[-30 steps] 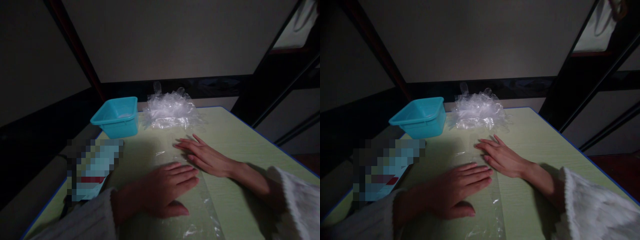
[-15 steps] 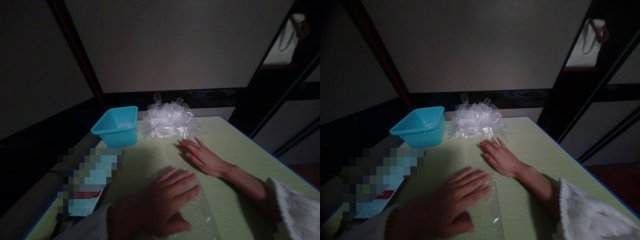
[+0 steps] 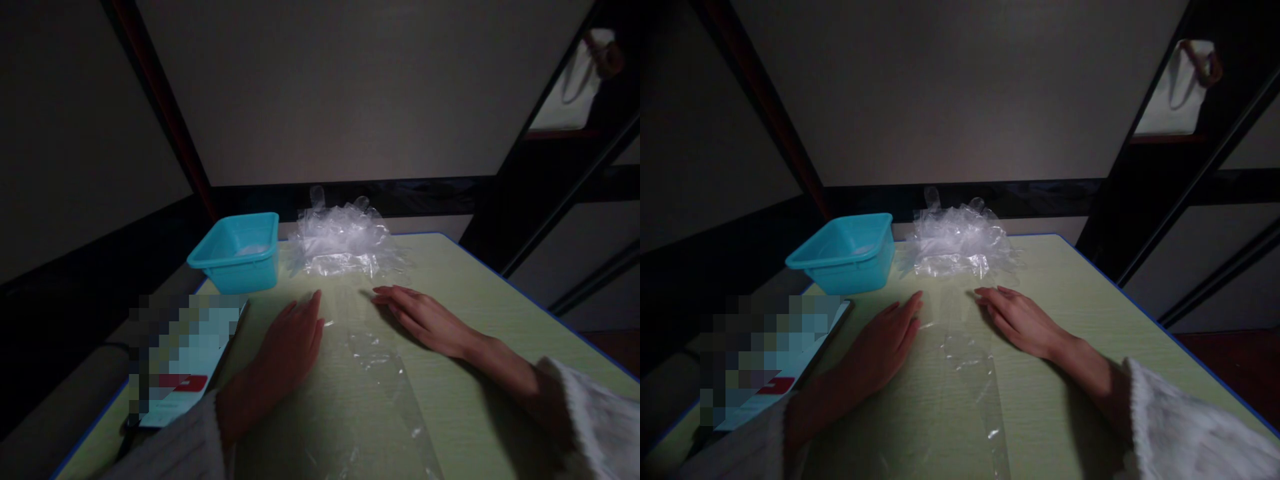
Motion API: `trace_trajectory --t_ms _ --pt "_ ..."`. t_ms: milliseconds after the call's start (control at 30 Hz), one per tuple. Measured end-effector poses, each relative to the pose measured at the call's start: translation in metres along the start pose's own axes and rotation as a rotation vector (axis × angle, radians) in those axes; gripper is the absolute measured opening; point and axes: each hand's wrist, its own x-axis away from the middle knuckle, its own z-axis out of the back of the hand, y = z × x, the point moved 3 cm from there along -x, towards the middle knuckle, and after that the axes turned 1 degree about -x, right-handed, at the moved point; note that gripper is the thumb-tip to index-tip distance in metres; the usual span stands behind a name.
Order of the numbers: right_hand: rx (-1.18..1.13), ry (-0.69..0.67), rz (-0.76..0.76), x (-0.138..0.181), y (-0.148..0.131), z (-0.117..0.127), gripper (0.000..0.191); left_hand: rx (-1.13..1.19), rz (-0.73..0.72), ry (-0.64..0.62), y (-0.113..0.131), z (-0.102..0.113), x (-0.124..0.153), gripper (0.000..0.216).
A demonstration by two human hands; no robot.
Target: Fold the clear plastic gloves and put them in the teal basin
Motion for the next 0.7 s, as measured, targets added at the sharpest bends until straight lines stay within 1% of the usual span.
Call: trace_trajectory --t_ms 100,233,367,467,600,700 --pt "0.028 0.005 0.008 -0.001 0.001 0.000 0.029 0.042 0.028 -0.002 -0.001 -0.002 0.000 0.037" --pt "0.058 0.017 0.005 0.000 0.002 -0.001 0.031 0.106 0.046 -0.011 0.000 0.005 -0.004 0.035" --pt "0.081 0.033 0.022 0.001 0.003 -0.002 0.032 0.200 0.087 0.053 0.001 0.014 -0.006 0.035" --pt "0.093 0.037 0.041 0.001 0.003 -0.004 0.031 0.274 0.128 0.086 -0.001 0.016 -0.005 0.038" --pt "0.111 0.037 0.046 0.001 0.004 -0.006 0.030 0.333 0.145 0.031 -0.002 0.014 -0.005 0.045" --pt "0.117 0.035 0.051 0.001 0.004 -0.006 0.029 0.341 0.097 -0.023 -0.001 0.012 -0.006 0.051"
